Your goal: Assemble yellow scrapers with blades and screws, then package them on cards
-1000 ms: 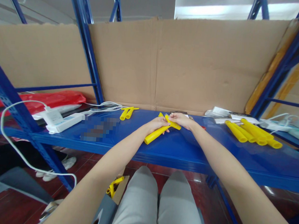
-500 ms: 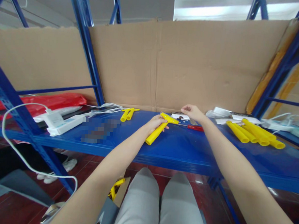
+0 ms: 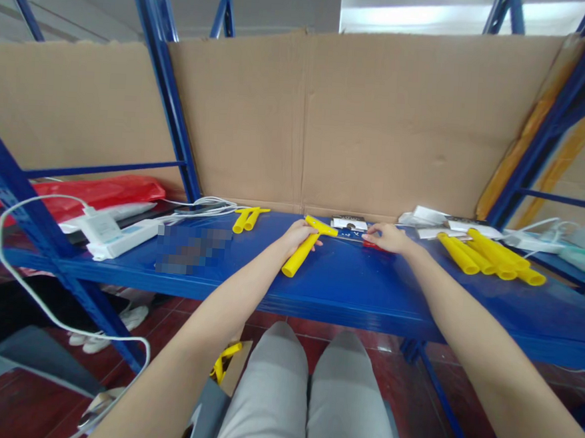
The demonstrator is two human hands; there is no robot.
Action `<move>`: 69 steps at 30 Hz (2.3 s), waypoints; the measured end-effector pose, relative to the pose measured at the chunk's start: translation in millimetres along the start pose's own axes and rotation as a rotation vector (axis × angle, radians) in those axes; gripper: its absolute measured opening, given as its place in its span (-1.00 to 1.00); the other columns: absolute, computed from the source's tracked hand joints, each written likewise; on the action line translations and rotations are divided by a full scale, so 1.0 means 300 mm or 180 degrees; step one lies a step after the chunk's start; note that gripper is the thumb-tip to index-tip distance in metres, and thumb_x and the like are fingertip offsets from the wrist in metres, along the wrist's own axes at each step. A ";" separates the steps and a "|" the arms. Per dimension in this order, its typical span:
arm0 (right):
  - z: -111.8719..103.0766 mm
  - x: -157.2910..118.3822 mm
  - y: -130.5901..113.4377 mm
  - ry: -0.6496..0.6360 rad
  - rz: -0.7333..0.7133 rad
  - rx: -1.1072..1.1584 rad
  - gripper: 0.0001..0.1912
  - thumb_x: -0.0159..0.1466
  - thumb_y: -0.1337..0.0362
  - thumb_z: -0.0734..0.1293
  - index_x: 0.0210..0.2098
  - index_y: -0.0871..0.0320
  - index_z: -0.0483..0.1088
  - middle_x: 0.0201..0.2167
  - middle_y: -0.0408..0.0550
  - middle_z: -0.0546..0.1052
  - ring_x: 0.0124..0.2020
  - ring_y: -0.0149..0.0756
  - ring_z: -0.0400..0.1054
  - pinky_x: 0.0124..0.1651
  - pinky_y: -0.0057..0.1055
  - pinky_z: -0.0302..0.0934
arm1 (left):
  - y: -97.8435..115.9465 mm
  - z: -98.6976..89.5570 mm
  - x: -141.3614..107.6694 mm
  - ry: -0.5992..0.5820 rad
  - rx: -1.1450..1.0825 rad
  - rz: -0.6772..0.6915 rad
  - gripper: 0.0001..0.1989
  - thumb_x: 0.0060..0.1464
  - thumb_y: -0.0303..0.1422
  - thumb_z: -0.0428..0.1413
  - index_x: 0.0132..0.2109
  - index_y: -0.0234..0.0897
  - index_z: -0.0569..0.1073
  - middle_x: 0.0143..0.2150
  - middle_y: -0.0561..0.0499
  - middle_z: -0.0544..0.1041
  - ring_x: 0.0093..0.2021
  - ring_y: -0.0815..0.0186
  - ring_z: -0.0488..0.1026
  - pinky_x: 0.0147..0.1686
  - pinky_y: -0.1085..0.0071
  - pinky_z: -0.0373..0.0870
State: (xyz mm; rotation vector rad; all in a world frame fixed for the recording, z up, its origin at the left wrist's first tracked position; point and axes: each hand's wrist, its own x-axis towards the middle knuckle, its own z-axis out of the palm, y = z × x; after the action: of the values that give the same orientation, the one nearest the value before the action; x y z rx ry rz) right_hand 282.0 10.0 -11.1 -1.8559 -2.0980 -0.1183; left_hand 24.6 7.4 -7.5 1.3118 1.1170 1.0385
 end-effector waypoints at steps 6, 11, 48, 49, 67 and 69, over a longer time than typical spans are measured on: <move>0.014 -0.009 -0.037 -0.0341 -0.0015 -0.0158 -0.75 0.21 0.08 0.33 -0.23 0.07 0.51 -0.09 0.04 0.56 -0.05 -0.03 0.40 -0.04 -0.09 0.24 | -0.006 -0.002 0.009 -0.0039 0.0139 0.0018 -0.69 0.11 -0.60 0.01 0.02 -0.38 0.28 -0.26 -0.09 0.53 -0.57 0.39 0.48 -0.67 0.54 0.31; 0.015 -0.019 -0.065 -0.0361 0.0166 -0.0305 -0.82 0.24 0.16 0.32 -0.24 0.10 0.48 -0.15 0.03 0.57 -0.09 -0.08 0.43 -0.03 -0.15 0.23 | -0.001 -0.001 0.004 -0.0005 0.0212 -0.0010 -0.71 0.12 -0.59 0.01 0.01 -0.39 0.29 -0.23 -0.13 0.53 -0.56 0.38 0.48 -0.67 0.53 0.31; -0.048 -0.005 0.030 0.0675 -0.0401 0.0080 -0.87 0.18 0.19 0.29 -0.29 0.06 0.32 -0.35 -0.04 0.56 -0.31 -0.17 0.41 -0.19 -0.27 0.16 | -0.005 -0.001 -0.016 -0.0133 0.0397 -0.0143 -0.74 0.16 -0.60 -0.02 0.00 -0.42 0.30 -0.29 -0.11 0.54 -0.57 0.38 0.48 -0.66 0.55 0.34; -0.048 -0.005 0.031 0.0666 -0.0400 0.0077 -0.87 0.18 0.19 0.29 -0.29 0.06 0.32 -0.35 -0.04 0.56 -0.31 -0.17 0.41 -0.19 -0.26 0.16 | -0.005 -0.001 -0.015 -0.0134 0.0400 -0.0144 -0.75 0.16 -0.60 -0.02 0.00 -0.41 0.30 -0.29 -0.10 0.54 -0.57 0.38 0.48 -0.66 0.55 0.35; -0.048 -0.006 0.018 0.0571 -0.0385 -0.0038 -0.89 0.16 0.23 0.31 -0.32 0.08 0.30 -0.34 -0.03 0.56 -0.31 -0.16 0.41 -0.16 -0.26 0.15 | -0.004 0.002 -0.017 -0.0116 0.0450 -0.0122 -0.74 0.14 -0.60 0.01 -0.01 -0.41 0.32 -0.28 -0.12 0.55 -0.56 0.36 0.49 -0.62 0.52 0.37; -0.044 -0.004 0.024 0.0617 -0.0459 -0.0037 -0.89 0.16 0.22 0.31 -0.32 0.07 0.30 -0.36 -0.05 0.56 -0.33 -0.18 0.41 -0.18 -0.27 0.15 | -0.006 0.001 -0.014 -0.0126 0.0429 -0.0106 -0.73 0.14 -0.60 0.02 0.00 -0.41 0.32 -0.27 -0.13 0.55 -0.55 0.36 0.49 -0.62 0.52 0.37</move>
State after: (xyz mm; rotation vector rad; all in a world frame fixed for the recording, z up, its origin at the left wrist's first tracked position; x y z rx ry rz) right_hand 291.8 6.3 -0.3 -1.6265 -2.0969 -0.3321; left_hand 24.2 3.1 -9.2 1.4093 1.1919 0.9221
